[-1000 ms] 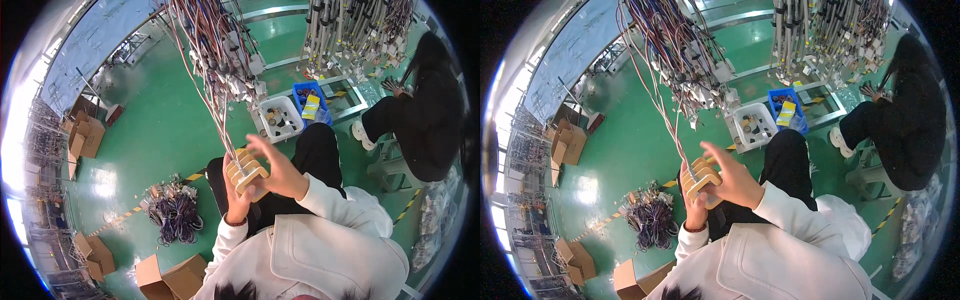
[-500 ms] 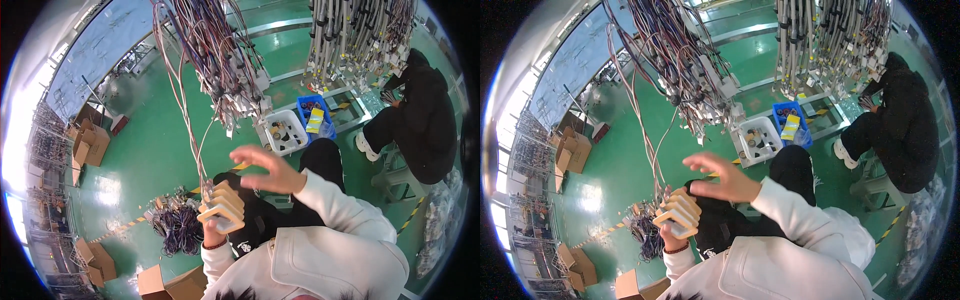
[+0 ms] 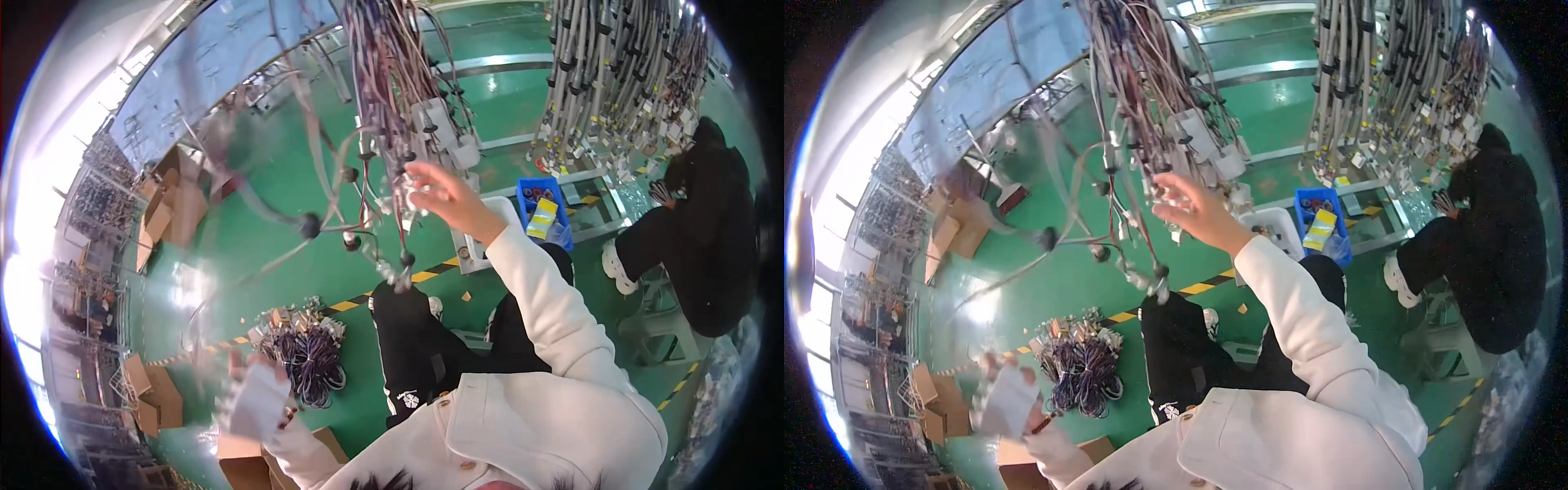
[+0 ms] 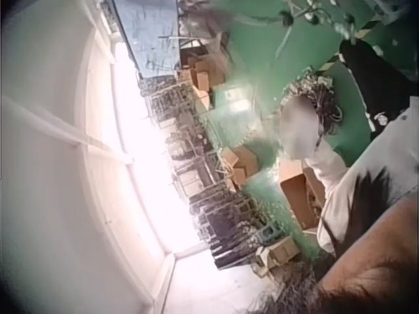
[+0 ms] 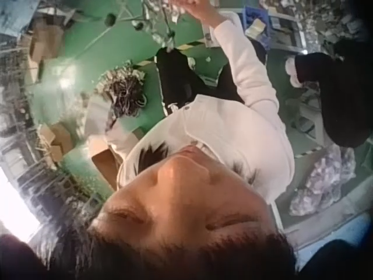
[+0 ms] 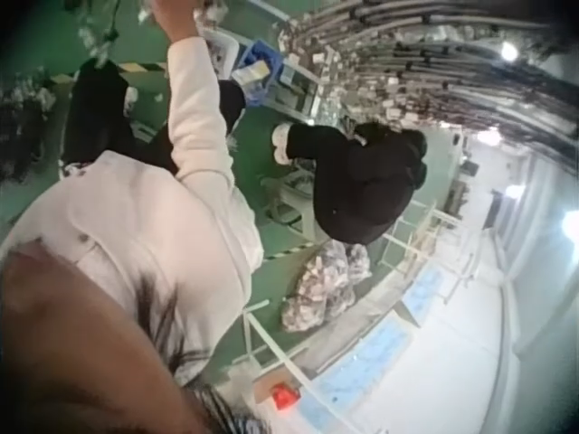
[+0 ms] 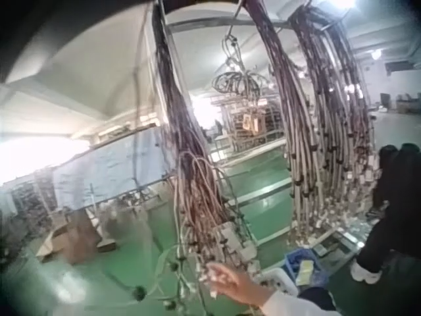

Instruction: Gathering, organizing, and bundling multiple wire harnesses using cable ties.

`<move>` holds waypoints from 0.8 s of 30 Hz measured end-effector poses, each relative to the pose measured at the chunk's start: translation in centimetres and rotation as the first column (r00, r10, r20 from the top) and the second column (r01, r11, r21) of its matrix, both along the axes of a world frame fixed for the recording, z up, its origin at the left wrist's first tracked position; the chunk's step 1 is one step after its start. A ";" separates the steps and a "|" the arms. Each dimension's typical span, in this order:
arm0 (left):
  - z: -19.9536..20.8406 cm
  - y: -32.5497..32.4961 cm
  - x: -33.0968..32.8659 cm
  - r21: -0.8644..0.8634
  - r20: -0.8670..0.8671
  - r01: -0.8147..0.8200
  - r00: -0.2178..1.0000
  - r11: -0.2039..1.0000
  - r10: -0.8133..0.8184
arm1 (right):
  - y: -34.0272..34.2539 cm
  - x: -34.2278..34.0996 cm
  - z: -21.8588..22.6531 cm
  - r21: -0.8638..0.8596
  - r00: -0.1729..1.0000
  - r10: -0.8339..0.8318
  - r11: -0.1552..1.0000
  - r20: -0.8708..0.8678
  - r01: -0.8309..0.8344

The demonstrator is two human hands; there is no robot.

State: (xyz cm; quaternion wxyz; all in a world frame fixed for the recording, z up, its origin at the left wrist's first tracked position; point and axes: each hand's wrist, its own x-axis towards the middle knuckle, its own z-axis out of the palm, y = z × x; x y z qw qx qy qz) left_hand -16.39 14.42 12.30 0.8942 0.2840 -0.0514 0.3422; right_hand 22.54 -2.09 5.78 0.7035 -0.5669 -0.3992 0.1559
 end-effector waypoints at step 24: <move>11.2 -1.2 -9.5 0.397 0.268 0.007 0.955 0.918 -0.123 | 1.9 -12.3 7.3 -0.099 0.938 0.280 0.959 0.203 -0.265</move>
